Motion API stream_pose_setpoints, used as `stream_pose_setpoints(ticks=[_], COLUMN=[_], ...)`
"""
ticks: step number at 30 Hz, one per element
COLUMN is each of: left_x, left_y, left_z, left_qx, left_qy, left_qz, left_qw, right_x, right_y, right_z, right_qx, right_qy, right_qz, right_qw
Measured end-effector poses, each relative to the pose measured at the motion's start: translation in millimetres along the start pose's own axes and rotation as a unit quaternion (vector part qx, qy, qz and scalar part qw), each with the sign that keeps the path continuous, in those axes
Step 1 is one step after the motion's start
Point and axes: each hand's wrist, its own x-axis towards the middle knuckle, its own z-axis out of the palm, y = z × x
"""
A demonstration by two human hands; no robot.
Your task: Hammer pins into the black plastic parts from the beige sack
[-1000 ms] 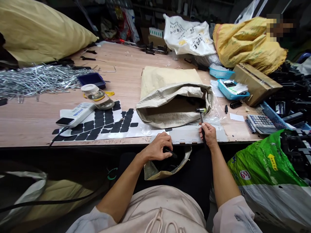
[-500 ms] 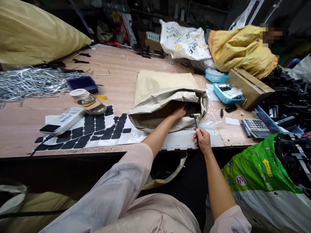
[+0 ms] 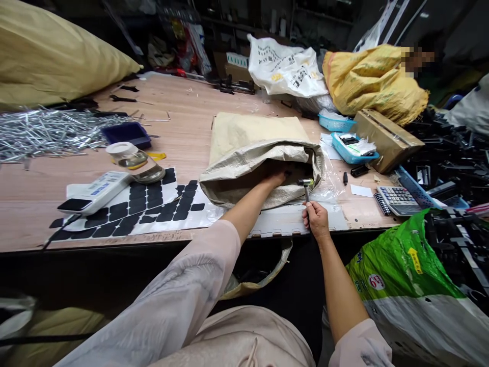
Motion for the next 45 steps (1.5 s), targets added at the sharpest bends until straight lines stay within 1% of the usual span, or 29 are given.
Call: stream_pose_setpoints(ticks=[2,3,5,7,8,10,11,13,16,20,24,28,32,38,40,42,45], left_x=[-15.9,-27.7,-58.6,-94.0,-111.0,-138.8,-148.5,-159.2,-160.1,-155.1,-154.8,-155.7,-155.8,-154.7,-155.2,-156.2,-157.7], left_y=[7.4,10.7,13.8,10.1,5.7,-6.0,-12.3,-22.9,-31.1,-32.8,-34.0,-35.3,-35.5,-34.5,-33.6,-32.6,-31.4], left_z=[-14.5,-21.8,-33.8,-39.5,-39.2,-33.1,-28.3,-18.8,-12.1,-14.7,-14.9,-11.5,-9.4,-8.8,-9.2,-10.0,-11.5], left_qx=[0.021,0.029,0.046,0.082,0.097,0.11,0.105,0.079,0.029,0.0,-0.007,-0.006,-0.011,0.001,0.003,0.006,0.014], left_qy=[-0.005,-0.008,-0.012,-0.022,-0.036,-0.054,-0.051,-0.024,0.007,0.013,0.01,0.015,0.019,0.02,0.017,0.016,0.017], left_qz=[0.006,0.021,0.074,0.121,0.128,0.115,0.103,0.088,0.094,0.095,0.093,0.09,0.085,0.077,0.076,0.077,0.077], left_qw=[1.0,0.999,0.996,0.989,0.986,0.986,0.988,0.993,0.995,0.995,0.996,0.996,0.996,0.997,0.997,0.997,0.997], right_x=[-0.4,-0.5,-0.8,-0.8,-0.7,-0.3,0.0,0.3,-1.1,-10.6,-24.9,-32.8,-36.0,-37.3,-36.7,-36.2,-34.5], right_y=[-0.4,-0.5,-0.6,-0.4,-0.2,0.2,0.4,0.8,0.8,-0.5,-4.1,-9.8,-12.8,-11.2,-14.0,-18.4,-22.2], right_z=[0.0,-0.1,-0.3,-0.6,-0.8,-1.2,-1.3,-1.1,0.0,-1.3,-8.4,-15.4,-18.7,-17.7,-15.4,-11.5,-4.3], right_qx=[0.002,0.002,0.002,0.002,0.001,-0.001,-0.003,-0.008,-0.019,-0.04,-0.102,-0.192,-0.263,-0.364,-0.372,-0.366,-0.357], right_qy=[0.003,0.004,0.004,0.005,0.004,0.003,0.002,-0.001,-0.002,-0.011,-0.047,-0.075,-0.077,-0.087,-0.083,-0.082,-0.097], right_qz=[-0.001,-0.003,-0.006,-0.009,-0.009,-0.009,-0.009,-0.009,-0.014,-0.025,-0.032,-0.059,-0.106,-0.178,-0.184,-0.184,-0.19], right_qw=[1.0,1.0,1.0,1.0,1.0,1.0,1.0,1.0,1.0,0.999,0.993,0.977,0.956,0.91,0.906,0.908,0.909])
